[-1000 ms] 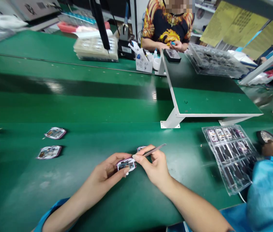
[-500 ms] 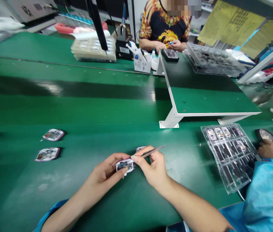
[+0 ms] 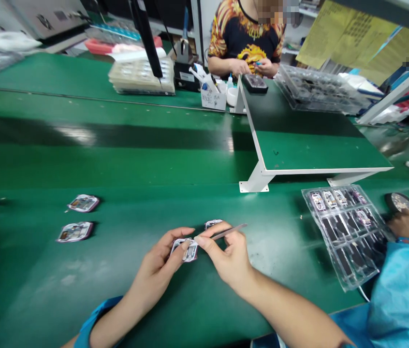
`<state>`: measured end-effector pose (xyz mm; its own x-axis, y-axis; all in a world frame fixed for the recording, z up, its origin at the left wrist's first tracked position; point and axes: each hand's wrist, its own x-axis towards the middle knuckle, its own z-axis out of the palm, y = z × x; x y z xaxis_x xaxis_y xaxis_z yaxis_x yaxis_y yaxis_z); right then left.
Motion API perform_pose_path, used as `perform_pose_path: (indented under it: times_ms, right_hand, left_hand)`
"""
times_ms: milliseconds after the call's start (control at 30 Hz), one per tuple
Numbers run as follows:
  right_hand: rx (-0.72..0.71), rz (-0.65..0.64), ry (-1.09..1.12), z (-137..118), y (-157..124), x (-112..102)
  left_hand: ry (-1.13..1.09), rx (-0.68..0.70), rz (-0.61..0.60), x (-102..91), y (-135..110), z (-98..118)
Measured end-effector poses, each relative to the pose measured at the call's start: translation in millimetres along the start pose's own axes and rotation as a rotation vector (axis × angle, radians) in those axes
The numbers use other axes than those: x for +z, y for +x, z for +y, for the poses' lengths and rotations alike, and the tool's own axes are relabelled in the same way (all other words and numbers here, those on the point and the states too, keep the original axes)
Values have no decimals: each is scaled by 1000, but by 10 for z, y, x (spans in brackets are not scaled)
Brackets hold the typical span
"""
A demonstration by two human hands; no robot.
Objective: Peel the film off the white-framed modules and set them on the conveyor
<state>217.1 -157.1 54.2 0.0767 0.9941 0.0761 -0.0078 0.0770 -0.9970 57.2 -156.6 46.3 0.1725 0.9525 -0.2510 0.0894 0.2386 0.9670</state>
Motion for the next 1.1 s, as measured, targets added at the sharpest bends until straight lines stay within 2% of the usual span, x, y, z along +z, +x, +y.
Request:
perform_pose_path:
  times_ms: [200,300,467,700,800,933,1100]
  right_hand:
    - [-76,9,-1,-6,-4,-5]
    - [-61,34,0,-10,15,-25]
    - [-12,77,84,-8,41,-41]
    - [46,11,130,5,52,-18]
    - [20,-33,93,6,54,-2]
    - [-27,-52,23,14,55,0]
    - [30,-91,59,28,78,-20]
  left_hand:
    - [-81,-88,-44,7,15,63]
    - [-142,-141,-61,1,22,121]
    - [-169,-155,-74,-8,42,128]
    - [-292,-237,-106,-30,12,134]
    - [-325,-241,-118,-35,-4,153]
    - [-294,-237,-124,-39,-10,153]
    - [-228,-206,-127,-39,-6,144]
